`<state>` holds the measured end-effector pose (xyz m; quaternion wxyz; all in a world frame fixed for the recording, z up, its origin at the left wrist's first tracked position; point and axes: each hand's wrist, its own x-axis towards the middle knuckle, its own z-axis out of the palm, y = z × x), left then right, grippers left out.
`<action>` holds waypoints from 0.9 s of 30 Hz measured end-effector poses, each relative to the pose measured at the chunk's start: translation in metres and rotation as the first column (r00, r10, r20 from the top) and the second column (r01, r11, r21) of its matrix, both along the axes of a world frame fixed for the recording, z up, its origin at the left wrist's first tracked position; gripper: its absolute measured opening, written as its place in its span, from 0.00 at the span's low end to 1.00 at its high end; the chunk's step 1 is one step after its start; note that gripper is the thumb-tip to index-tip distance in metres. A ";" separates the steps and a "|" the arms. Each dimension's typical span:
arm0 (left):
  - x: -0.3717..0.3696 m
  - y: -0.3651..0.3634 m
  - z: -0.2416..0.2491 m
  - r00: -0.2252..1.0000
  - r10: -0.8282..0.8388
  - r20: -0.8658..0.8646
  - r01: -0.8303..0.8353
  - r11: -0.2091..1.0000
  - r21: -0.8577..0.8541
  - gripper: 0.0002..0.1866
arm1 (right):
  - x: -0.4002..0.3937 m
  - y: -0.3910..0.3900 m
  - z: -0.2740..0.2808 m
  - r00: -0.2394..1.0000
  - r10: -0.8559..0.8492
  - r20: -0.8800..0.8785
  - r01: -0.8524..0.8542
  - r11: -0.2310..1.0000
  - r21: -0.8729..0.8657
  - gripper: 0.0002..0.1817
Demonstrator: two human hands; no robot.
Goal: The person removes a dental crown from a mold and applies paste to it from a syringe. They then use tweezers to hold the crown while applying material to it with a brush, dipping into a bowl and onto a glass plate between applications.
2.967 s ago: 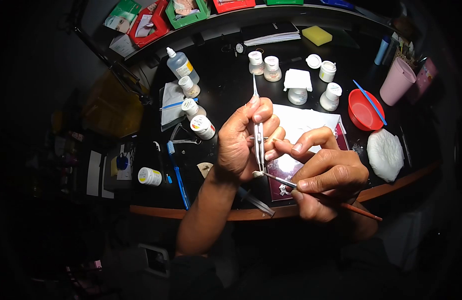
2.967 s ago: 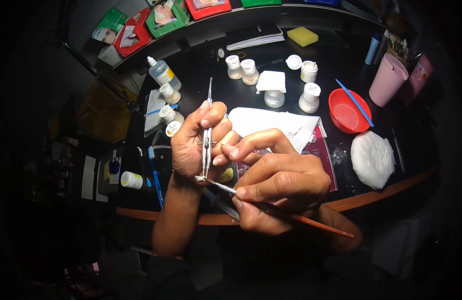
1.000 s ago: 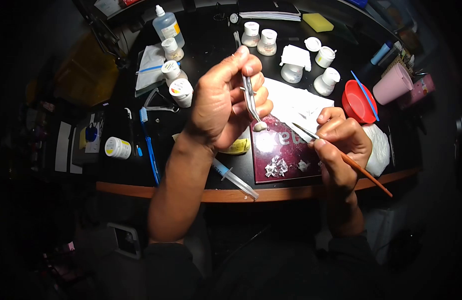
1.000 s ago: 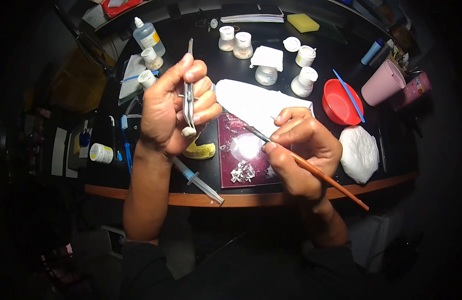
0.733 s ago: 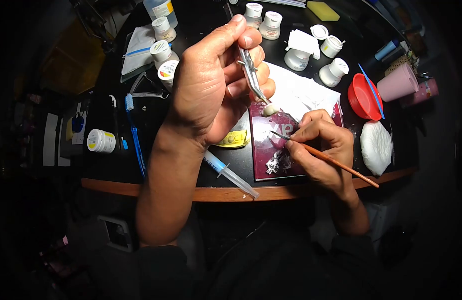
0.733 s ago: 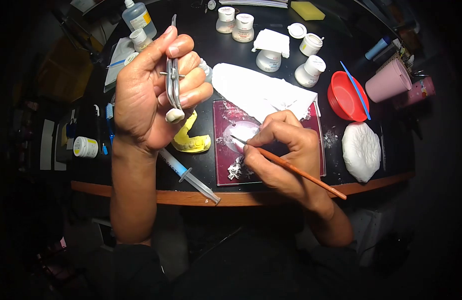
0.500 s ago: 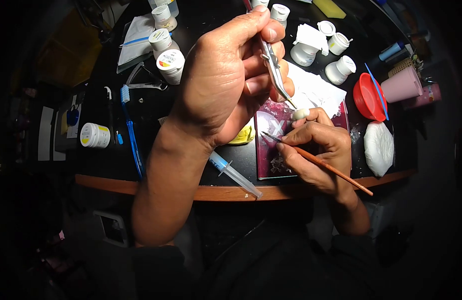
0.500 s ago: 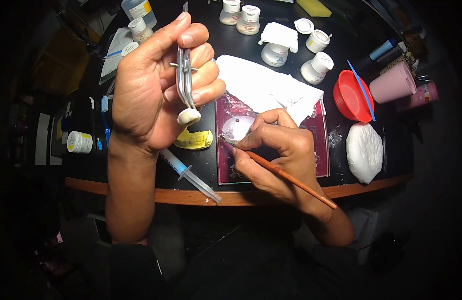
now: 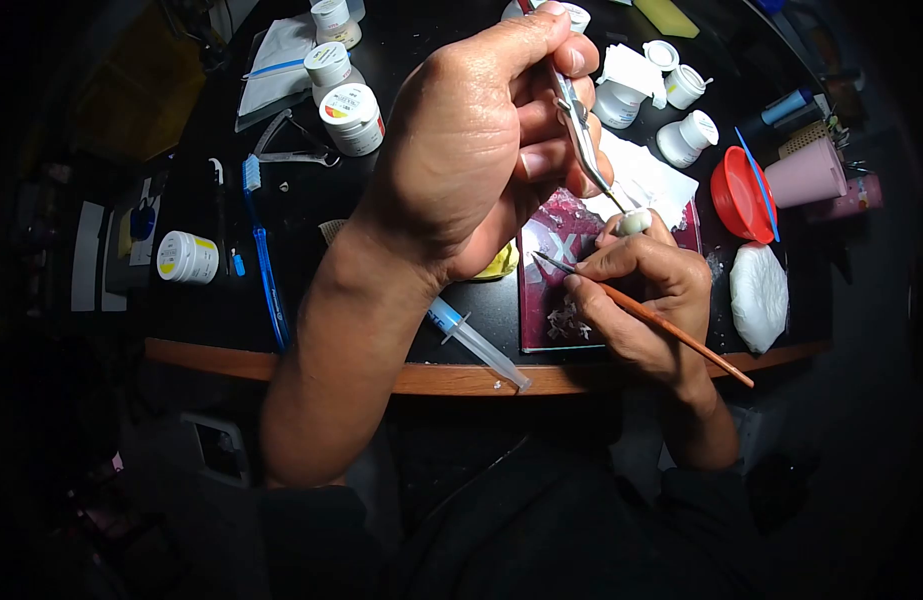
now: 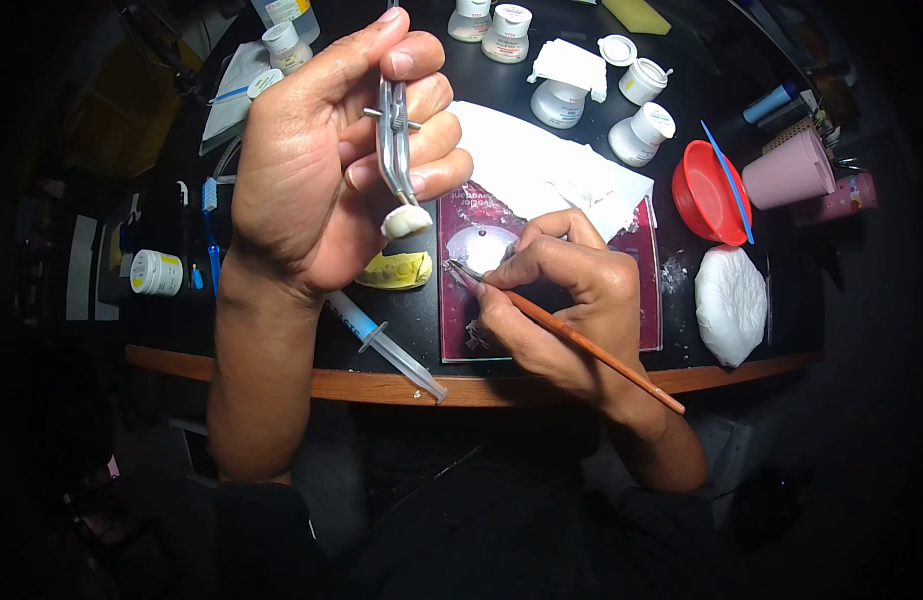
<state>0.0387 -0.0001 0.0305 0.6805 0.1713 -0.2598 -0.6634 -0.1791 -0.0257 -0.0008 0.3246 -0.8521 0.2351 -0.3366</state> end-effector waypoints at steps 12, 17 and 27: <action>-0.001 0.000 0.000 0.998 0.008 0.067 -0.007 1.000 -0.010 0.14 | 0.001 0.001 0.000 1.000 0.021 -0.013 -0.021 1.000 0.017 0.05; -0.005 -0.002 0.006 0.994 -0.012 0.110 0.014 1.000 -0.025 0.15 | -0.001 0.001 -0.003 1.000 0.024 0.008 -0.025 0.999 0.046 0.04; -0.010 0.000 0.013 0.976 0.026 0.217 -0.026 1.000 -0.003 0.18 | -0.008 -0.003 -0.003 0.998 0.022 0.054 -0.029 0.990 0.136 0.04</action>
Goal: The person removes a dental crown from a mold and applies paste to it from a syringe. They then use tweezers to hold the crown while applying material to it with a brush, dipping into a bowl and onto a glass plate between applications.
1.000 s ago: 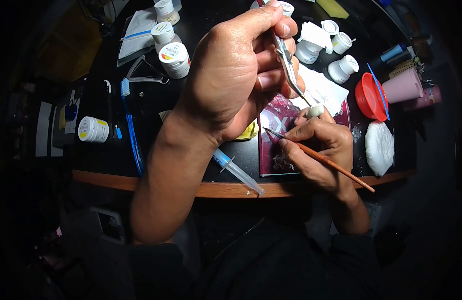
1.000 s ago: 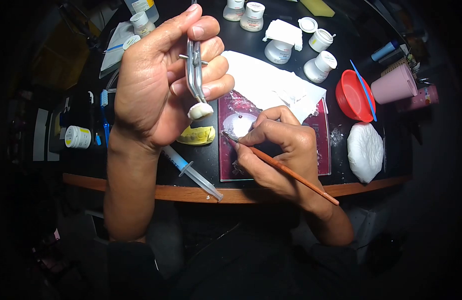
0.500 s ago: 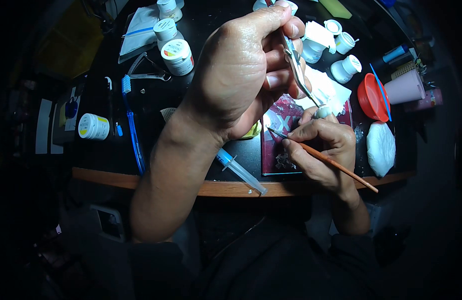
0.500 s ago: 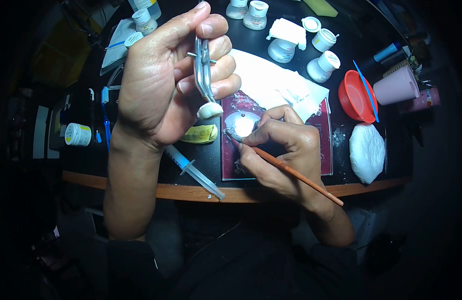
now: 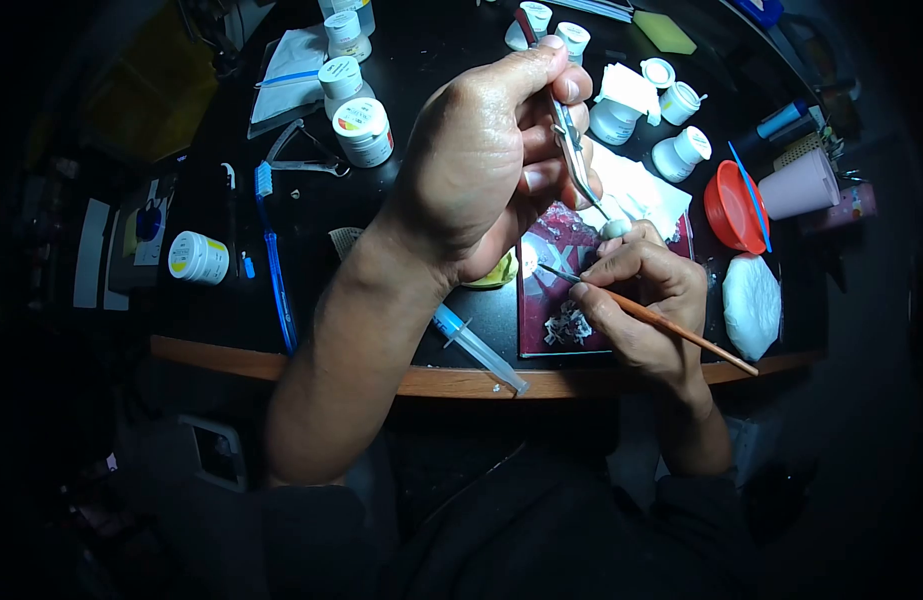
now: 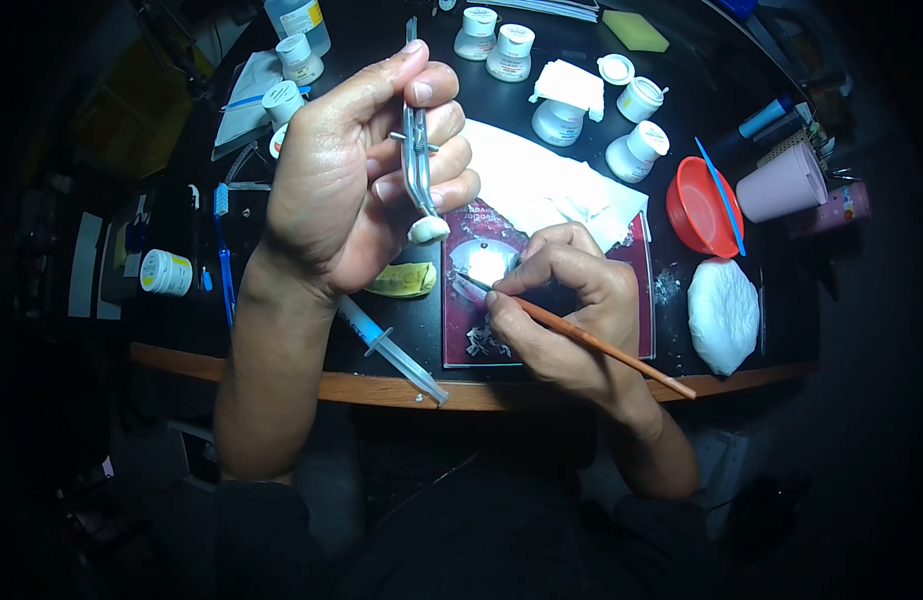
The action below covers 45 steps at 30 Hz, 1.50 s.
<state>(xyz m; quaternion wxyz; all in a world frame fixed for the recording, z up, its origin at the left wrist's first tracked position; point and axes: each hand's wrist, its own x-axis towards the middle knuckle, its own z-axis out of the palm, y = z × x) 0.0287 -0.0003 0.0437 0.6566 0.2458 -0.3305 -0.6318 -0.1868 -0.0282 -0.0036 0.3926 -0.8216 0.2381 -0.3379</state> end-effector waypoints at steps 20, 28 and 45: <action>0.002 -0.004 -0.010 0.990 -0.048 -0.131 0.043 0.998 -0.047 0.18 | 0.008 0.003 0.002 0.997 -0.055 -0.058 0.044 0.984 -0.172 0.05; -0.003 -0.004 -0.009 0.995 0.050 -0.091 -0.050 0.999 -0.001 0.17 | 0.009 0.005 0.001 0.998 -0.037 -0.057 0.029 0.990 -0.137 0.05; 0.000 -0.007 -0.014 0.988 -0.024 -0.150 0.019 0.999 -0.036 0.18 | 0.003 0.004 0.004 0.996 -0.050 -0.076 0.053 0.998 0.040 0.04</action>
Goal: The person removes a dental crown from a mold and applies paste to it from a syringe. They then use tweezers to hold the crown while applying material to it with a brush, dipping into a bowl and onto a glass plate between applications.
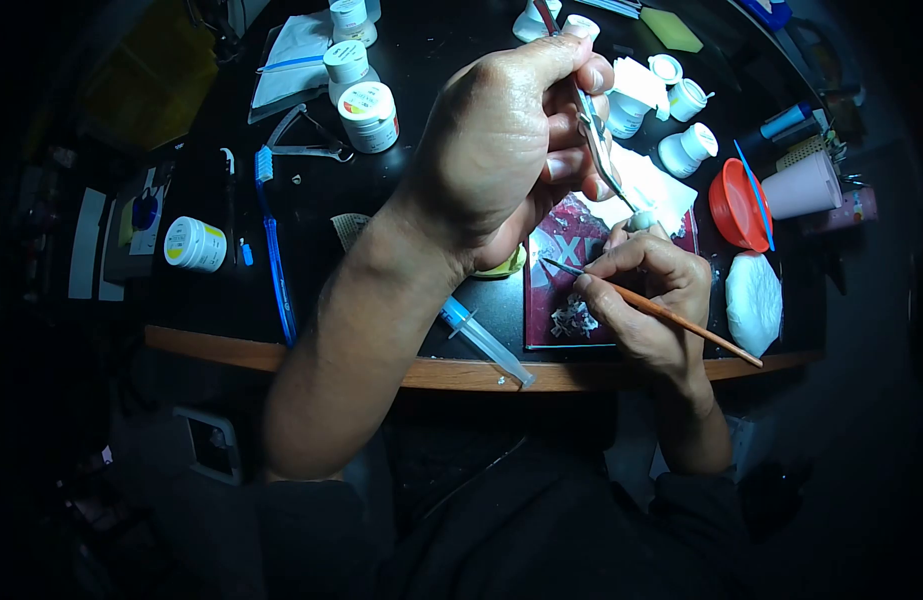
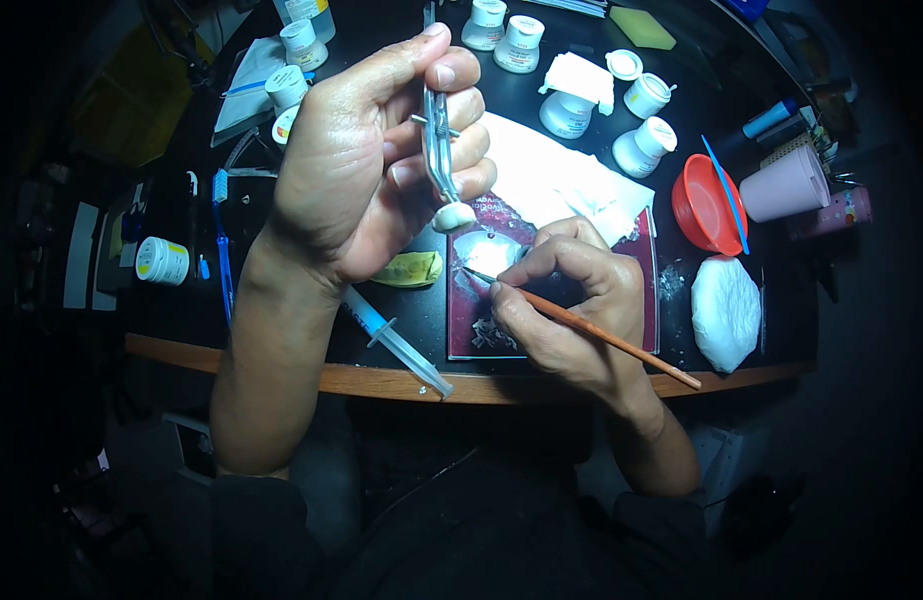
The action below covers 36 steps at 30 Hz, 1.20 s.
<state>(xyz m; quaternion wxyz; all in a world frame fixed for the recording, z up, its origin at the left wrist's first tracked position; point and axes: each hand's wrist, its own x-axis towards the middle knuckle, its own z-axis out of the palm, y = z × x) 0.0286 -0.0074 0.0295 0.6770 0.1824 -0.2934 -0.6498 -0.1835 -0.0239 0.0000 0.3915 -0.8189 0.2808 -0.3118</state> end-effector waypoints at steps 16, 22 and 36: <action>-0.004 0.002 0.003 0.992 0.088 0.090 -0.090 0.996 0.023 0.17 | 0.005 0.002 0.003 1.000 0.012 -0.025 -0.015 0.993 -0.117 0.04; 0.002 0.007 -0.011 0.997 0.082 -0.014 -0.081 0.996 0.039 0.13 | 0.005 0.001 0.001 1.000 0.019 -0.021 -0.021 0.992 -0.124 0.04; -0.001 0.006 0.015 0.996 -0.009 0.093 0.003 0.998 0.066 0.18 | -0.003 -0.005 -0.001 0.984 0.080 0.161 -0.093 0.993 0.075 0.04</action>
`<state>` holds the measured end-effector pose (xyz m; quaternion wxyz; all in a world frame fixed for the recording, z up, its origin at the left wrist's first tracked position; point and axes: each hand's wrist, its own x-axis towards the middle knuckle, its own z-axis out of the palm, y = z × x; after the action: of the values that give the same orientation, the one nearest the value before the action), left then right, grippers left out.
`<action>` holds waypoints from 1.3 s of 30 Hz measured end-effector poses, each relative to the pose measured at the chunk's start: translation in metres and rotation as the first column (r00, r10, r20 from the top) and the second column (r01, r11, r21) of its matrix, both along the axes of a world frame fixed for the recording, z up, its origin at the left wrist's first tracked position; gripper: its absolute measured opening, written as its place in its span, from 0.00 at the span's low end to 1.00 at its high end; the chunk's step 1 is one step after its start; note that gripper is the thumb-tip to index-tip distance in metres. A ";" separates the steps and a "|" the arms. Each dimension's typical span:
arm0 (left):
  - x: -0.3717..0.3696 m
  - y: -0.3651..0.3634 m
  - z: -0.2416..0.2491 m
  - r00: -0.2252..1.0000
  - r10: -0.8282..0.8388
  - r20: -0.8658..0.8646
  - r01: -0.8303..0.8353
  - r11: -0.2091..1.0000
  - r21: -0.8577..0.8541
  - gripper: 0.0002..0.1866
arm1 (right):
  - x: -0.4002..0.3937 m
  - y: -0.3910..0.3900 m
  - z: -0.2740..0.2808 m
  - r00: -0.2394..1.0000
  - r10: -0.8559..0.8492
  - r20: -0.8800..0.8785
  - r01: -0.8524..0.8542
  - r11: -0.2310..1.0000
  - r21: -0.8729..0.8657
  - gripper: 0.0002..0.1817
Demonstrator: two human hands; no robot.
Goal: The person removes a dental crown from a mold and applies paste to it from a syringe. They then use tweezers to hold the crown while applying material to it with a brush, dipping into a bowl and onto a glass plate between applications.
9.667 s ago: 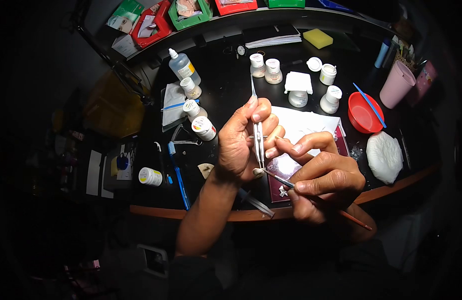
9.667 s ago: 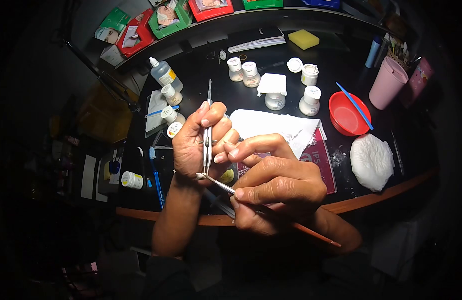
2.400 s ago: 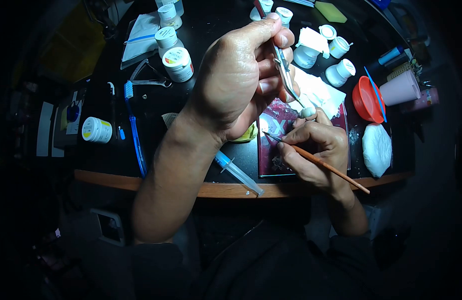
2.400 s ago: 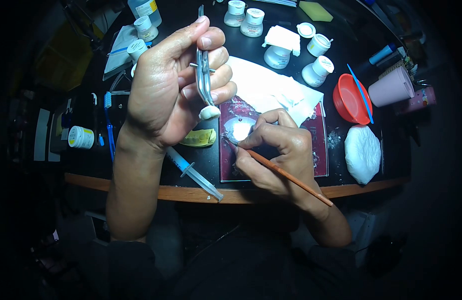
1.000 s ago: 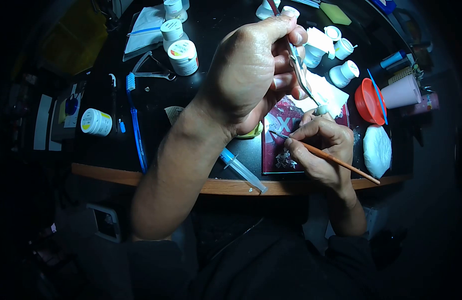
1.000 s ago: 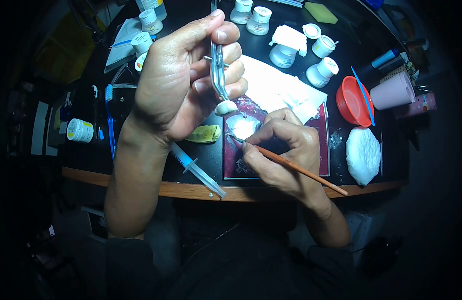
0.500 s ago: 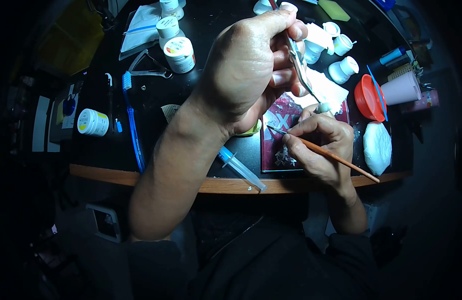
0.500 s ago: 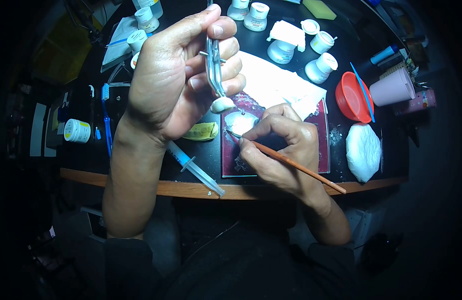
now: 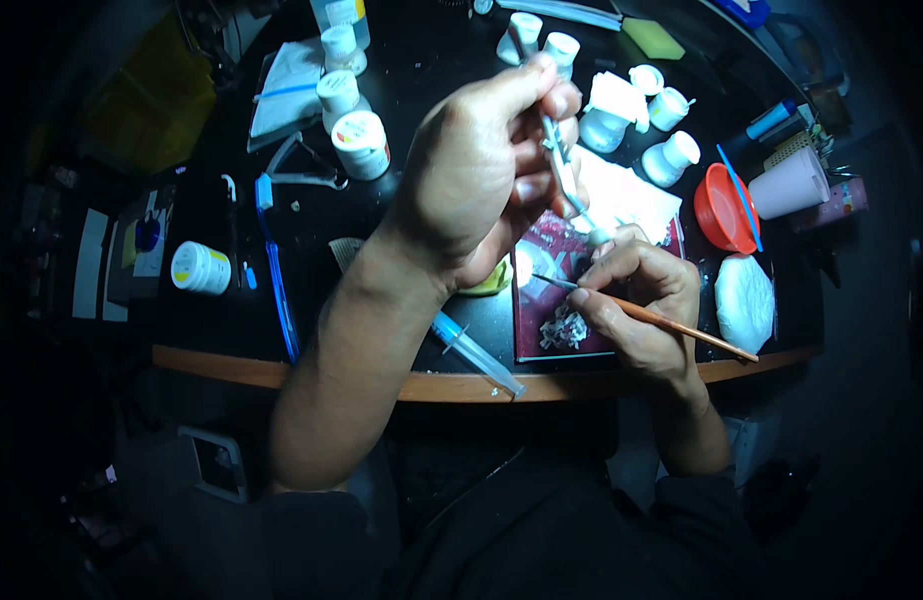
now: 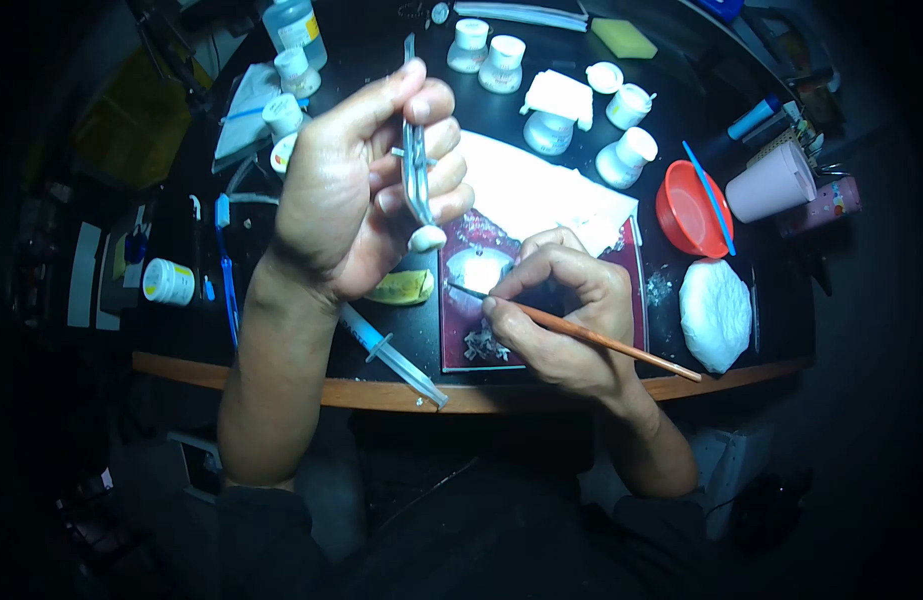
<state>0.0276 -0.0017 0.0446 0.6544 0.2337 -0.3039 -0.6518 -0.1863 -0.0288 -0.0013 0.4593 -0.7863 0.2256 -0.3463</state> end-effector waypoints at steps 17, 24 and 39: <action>-0.008 -0.001 -0.004 0.970 -0.224 -0.091 0.217 0.972 -0.086 0.21 | 0.022 -0.020 0.045 0.661 0.341 0.669 -0.474 0.881 0.019 0.06; -0.010 0.001 -0.003 0.965 -0.224 -0.136 0.218 0.974 -0.055 0.22 | 0.020 -0.027 0.038 0.668 0.380 0.640 -0.435 0.897 -0.080 0.05; -0.012 -0.001 -0.003 0.986 -0.135 -0.094 0.141 0.988 0.061 0.21 | 0.023 -0.025 0.043 0.596 0.364 0.716 -0.489 0.872 -0.036 0.07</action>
<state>0.0151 -0.0025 0.0419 0.6121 0.2048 -0.2676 -0.7154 -0.1633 -0.0533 0.0418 0.6419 -0.5839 -0.1341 -0.4787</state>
